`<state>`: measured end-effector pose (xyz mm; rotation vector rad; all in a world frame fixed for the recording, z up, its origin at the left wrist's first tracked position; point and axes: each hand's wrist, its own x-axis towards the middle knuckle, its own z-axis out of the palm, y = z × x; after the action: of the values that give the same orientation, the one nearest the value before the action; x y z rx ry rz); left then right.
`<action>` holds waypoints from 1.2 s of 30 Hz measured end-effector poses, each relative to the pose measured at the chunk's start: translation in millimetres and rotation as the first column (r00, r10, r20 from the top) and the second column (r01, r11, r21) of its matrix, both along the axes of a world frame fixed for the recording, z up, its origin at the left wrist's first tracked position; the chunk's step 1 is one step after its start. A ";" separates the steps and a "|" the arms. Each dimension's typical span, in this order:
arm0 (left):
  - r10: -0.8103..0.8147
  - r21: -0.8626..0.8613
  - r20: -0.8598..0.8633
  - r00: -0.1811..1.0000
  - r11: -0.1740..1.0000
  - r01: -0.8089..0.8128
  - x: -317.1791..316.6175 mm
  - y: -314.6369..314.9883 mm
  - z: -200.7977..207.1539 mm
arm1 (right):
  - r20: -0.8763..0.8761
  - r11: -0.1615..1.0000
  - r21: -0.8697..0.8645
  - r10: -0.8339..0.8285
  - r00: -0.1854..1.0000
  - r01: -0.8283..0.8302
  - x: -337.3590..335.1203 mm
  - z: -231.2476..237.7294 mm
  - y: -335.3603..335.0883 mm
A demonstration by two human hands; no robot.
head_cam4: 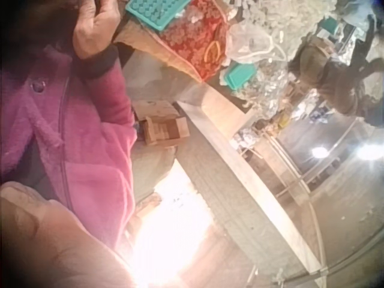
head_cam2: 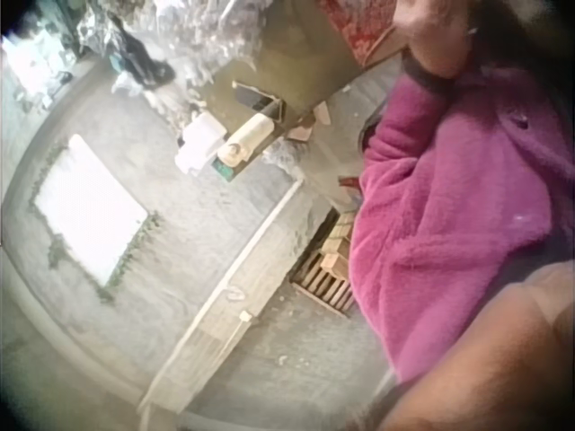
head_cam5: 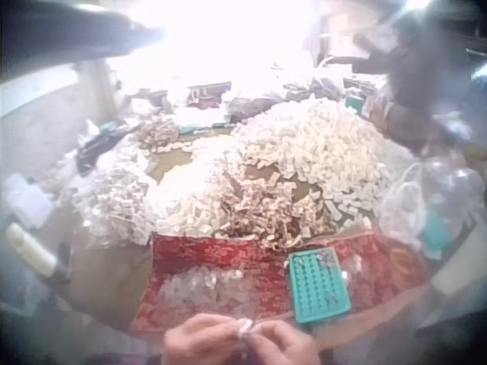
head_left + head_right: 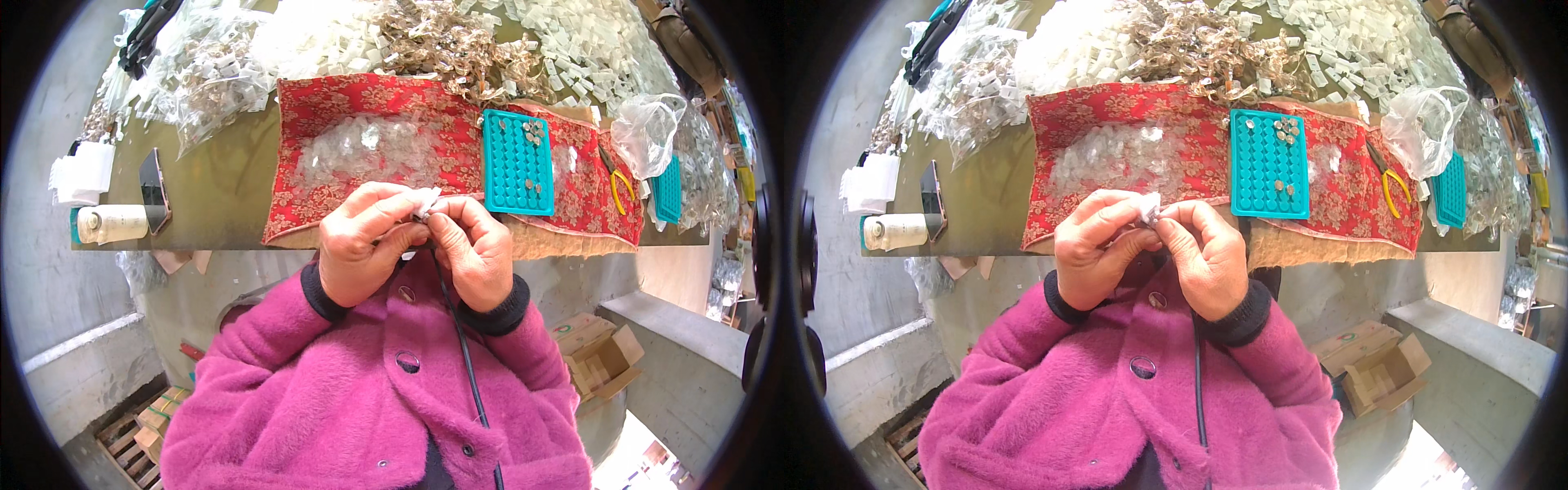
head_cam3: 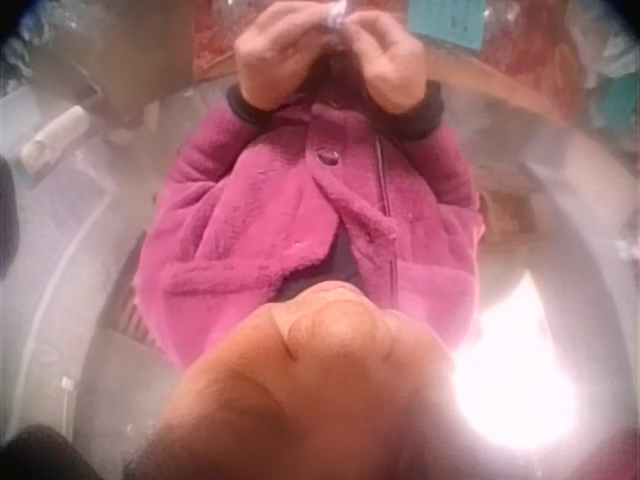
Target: The person assembles small electronic components by hand, inserting metal pins into white plastic housings and placing them into a blue tray. The person repeatedly picks components from a pile, aligns and inserts pins, and deposits finished units into the tray.
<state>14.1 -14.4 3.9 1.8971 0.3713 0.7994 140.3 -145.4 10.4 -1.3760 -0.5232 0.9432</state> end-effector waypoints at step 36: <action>-0.134 -0.517 0.167 0.977 0.832 0.202 1.6 -7.2 -10.7 | 0.286 0.995 0.045 -0.098 0.953 0.089 12.0 12.7 -18.8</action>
<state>15.7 -21.6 -6.8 1.3287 0.3035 0.6107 152.3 -164.2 23.2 -1.5058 -0.6828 0.6573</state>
